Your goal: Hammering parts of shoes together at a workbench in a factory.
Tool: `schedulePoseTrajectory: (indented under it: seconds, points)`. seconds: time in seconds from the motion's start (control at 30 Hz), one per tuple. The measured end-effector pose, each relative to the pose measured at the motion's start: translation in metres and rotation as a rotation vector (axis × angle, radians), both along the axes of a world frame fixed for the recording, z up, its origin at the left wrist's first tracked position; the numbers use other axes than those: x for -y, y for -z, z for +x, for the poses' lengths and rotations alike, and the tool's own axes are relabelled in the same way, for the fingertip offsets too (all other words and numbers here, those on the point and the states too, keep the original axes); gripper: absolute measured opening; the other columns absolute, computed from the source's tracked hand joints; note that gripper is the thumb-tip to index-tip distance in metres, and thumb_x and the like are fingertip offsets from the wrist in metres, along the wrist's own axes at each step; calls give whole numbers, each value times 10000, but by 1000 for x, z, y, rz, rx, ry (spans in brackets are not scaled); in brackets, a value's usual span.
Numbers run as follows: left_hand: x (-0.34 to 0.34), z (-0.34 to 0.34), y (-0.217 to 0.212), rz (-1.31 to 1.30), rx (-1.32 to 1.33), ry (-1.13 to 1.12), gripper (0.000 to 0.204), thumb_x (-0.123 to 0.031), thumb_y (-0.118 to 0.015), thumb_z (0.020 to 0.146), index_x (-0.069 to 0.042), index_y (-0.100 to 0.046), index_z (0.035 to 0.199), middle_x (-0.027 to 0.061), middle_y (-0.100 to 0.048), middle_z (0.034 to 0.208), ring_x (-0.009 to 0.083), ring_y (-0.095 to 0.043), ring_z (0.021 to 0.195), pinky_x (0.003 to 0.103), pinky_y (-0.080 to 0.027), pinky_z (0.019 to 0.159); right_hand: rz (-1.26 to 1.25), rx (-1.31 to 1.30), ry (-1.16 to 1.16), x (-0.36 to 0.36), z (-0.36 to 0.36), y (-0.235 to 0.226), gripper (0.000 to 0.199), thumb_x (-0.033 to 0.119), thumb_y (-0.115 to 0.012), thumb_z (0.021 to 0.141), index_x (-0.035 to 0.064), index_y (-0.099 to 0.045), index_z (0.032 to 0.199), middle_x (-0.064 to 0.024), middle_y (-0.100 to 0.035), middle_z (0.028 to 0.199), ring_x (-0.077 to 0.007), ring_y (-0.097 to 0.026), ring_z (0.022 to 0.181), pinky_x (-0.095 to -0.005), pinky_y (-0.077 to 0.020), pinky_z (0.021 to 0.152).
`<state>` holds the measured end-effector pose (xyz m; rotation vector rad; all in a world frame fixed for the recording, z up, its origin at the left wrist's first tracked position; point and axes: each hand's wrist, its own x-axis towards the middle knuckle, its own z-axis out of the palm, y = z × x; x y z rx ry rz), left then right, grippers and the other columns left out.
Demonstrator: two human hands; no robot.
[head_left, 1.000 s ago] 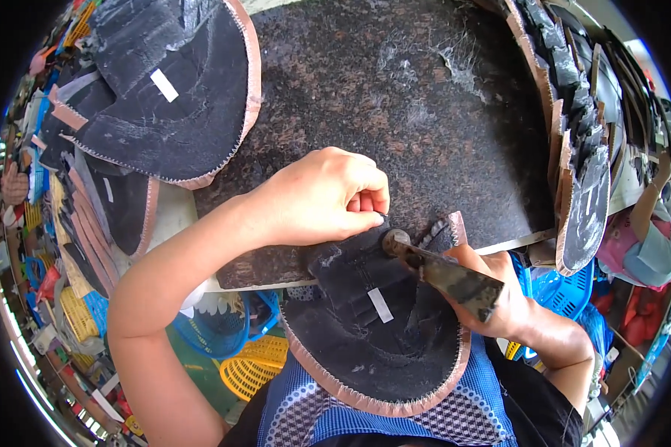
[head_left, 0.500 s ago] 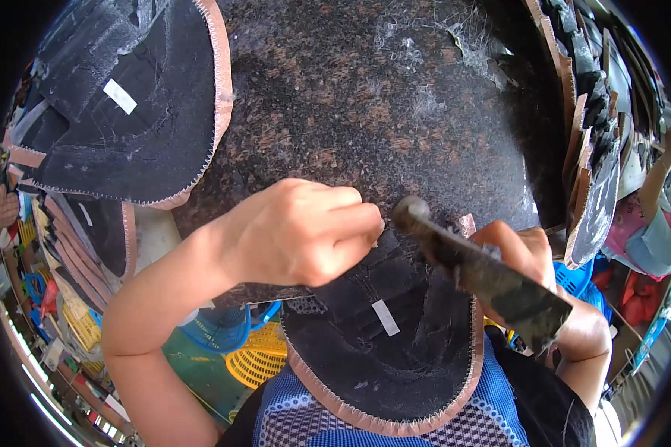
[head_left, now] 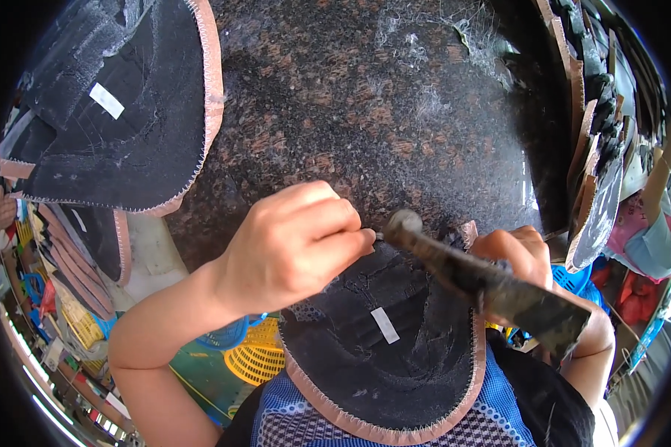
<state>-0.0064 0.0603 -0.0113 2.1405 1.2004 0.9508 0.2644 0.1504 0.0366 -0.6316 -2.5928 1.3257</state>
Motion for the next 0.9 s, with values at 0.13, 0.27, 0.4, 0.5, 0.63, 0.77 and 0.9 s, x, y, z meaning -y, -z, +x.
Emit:
schedulePoseTrajectory:
  seconds: [0.13, 0.27, 0.4, 0.5, 0.63, 0.77, 0.9]
  points:
    - [14, 12, -6, 101, -126, -79, 210, 14, -819, 643, 1, -722, 828, 47, -618, 791, 213, -592, 683, 315, -484, 535, -49, 72, -45, -2, -6, 6, 160, 120, -721, 860, 35, -584, 859, -76, -583, 593, -268, -643, 492, -377, -498, 445]
    - [10, 8, -10, 66, -150, -147, 241, -15, -847, 629, -7, -738, 844, 52, -631, 813, 222, -608, 712, 333, -515, 599, 17, 29, -77, -1, -9, 5, 201, 147, -748, 839, 49, -575, 817, -84, -581, 588, -268, -652, 512, -377, -495, 450]
    - [11, 5, -1, -14, 4, -125, 252, -22, -850, 631, -14, -745, 860, 52, -643, 827, 249, -629, 749, 343, -528, 632, -90, 33, -32, -8, -7, 8, 233, 180, -773, 823, 43, -585, 841, -83, -577, 591, -272, -652, 515, -380, -490, 454]
    - [24, 8, -4, 1, -71, -145, 246, -3, -817, 637, -2, -740, 871, 58, -644, 830, 253, -634, 771, 340, -530, 636, 10, -78, -37, -9, -12, -1, 233, 183, -754, 828, 29, -589, 889, -78, -562, 596, -284, -641, 513, -385, -493, 461]
    - [33, 21, -14, 111, -253, -138, 190, -46, -733, 701, 24, -709, 876, 80, -622, 843, 234, -620, 785, 347, -538, 657, -35, 25, -71, -9, -12, 1, 200, 145, -725, 823, 48, -563, 888, -70, -552, 614, -286, -611, 502, -397, -486, 455]
    - [31, 11, -7, 132, -188, -173, 272, -16, -827, 637, 6, -723, 888, 60, -638, 857, 233, -620, 768, 350, -509, 608, 121, 55, -180, -8, -17, 0, 212, 157, -724, 829, 45, -552, 882, -73, -546, 613, -290, -615, 518, -399, -491, 467]
    - [33, 5, -5, 3, -56, -185, 251, -46, -856, 647, -28, -735, 865, 46, -636, 843, 238, -609, 749, 348, -507, 645, -36, 93, -89, -11, -18, 1, 233, 175, -737, 826, 42, -556, 889, -92, -543, 615, -300, -612, 516, -402, -473, 470]
